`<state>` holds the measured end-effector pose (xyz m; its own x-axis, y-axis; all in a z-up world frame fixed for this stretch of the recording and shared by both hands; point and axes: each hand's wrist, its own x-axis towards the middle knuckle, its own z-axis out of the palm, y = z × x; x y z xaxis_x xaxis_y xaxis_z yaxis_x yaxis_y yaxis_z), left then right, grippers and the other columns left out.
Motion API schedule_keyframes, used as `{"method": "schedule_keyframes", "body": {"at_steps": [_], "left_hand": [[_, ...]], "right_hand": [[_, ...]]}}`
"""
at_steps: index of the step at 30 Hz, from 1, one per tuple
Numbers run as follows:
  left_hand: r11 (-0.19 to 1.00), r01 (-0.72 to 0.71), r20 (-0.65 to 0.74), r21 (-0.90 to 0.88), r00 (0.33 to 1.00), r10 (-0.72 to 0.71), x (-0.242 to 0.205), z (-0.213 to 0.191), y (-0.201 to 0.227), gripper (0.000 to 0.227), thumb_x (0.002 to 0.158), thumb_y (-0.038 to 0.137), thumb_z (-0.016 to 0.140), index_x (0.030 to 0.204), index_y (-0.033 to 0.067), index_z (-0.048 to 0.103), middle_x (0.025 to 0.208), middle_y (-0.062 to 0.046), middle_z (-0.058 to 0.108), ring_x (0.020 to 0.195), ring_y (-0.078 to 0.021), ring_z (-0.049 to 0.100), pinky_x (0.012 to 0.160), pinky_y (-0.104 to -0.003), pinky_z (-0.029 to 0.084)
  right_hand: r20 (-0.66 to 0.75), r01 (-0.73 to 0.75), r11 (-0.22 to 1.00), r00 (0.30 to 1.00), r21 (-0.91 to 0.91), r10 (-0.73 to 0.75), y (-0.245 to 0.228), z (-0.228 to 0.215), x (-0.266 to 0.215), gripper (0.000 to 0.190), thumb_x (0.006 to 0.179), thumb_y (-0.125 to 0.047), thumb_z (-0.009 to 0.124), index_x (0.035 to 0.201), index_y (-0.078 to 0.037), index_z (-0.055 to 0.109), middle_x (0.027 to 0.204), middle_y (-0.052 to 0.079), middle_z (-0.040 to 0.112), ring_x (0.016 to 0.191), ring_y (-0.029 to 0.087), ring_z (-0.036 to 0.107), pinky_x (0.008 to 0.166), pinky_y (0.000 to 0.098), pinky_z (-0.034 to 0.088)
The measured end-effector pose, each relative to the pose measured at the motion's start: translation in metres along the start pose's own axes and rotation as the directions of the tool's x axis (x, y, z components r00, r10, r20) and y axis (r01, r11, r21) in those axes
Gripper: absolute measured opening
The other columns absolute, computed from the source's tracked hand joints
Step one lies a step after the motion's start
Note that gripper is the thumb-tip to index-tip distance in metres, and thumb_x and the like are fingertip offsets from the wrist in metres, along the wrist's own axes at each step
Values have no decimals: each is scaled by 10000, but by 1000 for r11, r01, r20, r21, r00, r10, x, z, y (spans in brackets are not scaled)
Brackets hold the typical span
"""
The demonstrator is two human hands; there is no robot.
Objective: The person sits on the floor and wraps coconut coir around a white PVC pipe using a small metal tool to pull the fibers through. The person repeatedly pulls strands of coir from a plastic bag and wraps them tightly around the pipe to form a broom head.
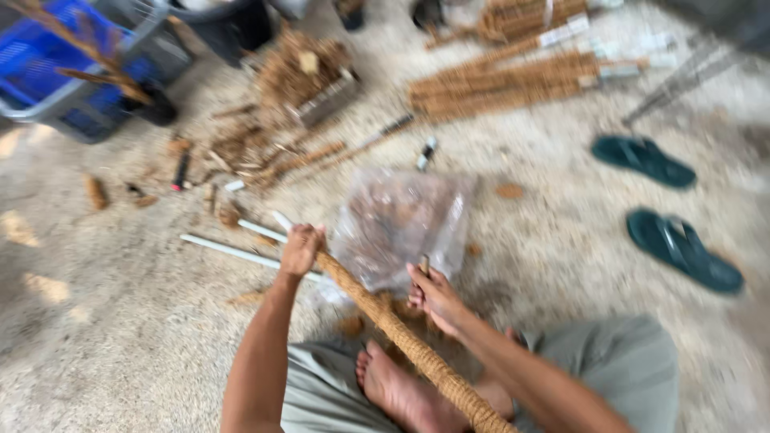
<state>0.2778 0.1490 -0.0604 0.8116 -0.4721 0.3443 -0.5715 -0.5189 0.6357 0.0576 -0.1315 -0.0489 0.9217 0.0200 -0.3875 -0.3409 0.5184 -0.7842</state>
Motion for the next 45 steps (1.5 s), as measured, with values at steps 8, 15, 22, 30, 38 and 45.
{"method": "schedule_keyframes", "body": {"at_steps": [8, 15, 22, 30, 38, 45], "left_hand": [[842, 512, 27, -172, 856, -516, 18, 12, 29, 611, 1000, 523, 476, 732, 32, 722, 666, -176, 676, 702, -358, 657, 711, -467, 498], [872, 486, -104, -62, 866, -490, 17, 84, 163, 761, 1046, 580, 332, 728, 38, 759, 744, -269, 692, 802, -453, 700, 808, -541, 514], [909, 415, -64, -48, 907, -417, -16, 177, 247, 750, 1043, 528, 254, 724, 102, 782, 702, -203, 715, 786, -408, 711, 996, -484, 472], [783, 609, 383, 127, 698, -605, -49, 269, 248, 732, 1038, 576, 191, 1101, 116, 757, 1081, -258, 718, 1104, -470, 650, 1063, -554, 421], [741, 672, 402, 8, 676, -617, -72, 303, 240, 631, 1015, 590, 318, 1187, 120, 702, 1164, -282, 706, 1137, -464, 637, 981, -549, 459], [861, 452, -149, -233, 858, -491, -94, 305, 246, 331, 872, 341, 810, 837, 22, 727, 873, -166, 671, 806, -330, 678, 756, -421, 541]], "right_hand": [[-63, -2, 997, 998, 81, 7, 22, -4, 16, 379, 967, -411, 609, 748, -133, 473, 602, -32, 437, 562, 128, 477, 640, 327, 531], [-207, 150, 969, 972, 198, -109, 18, -79, -17, 351, 1041, -340, 605, 766, -177, 459, 597, -67, 391, 546, 97, 426, 630, 327, 502], [-331, 332, 941, 896, 60, -295, 29, -119, -118, 305, 1076, -244, 548, 810, -136, 445, 652, -41, 395, 610, 92, 408, 683, 338, 470], [-253, 314, 907, 888, -279, -385, 28, -134, -162, 291, 1082, -164, 573, 818, -108, 465, 686, -45, 421, 614, 72, 405, 646, 292, 447], [-344, -47, 714, 897, -699, -278, -24, -176, -128, 396, 1045, -339, 641, 775, -67, 541, 644, -1, 511, 601, 76, 469, 541, 289, 381], [-140, 2, 370, 924, -929, -356, -65, -186, -89, 465, 982, -489, 651, 975, -26, 608, 761, 112, 601, 666, 261, 598, 641, 400, 472]]}}
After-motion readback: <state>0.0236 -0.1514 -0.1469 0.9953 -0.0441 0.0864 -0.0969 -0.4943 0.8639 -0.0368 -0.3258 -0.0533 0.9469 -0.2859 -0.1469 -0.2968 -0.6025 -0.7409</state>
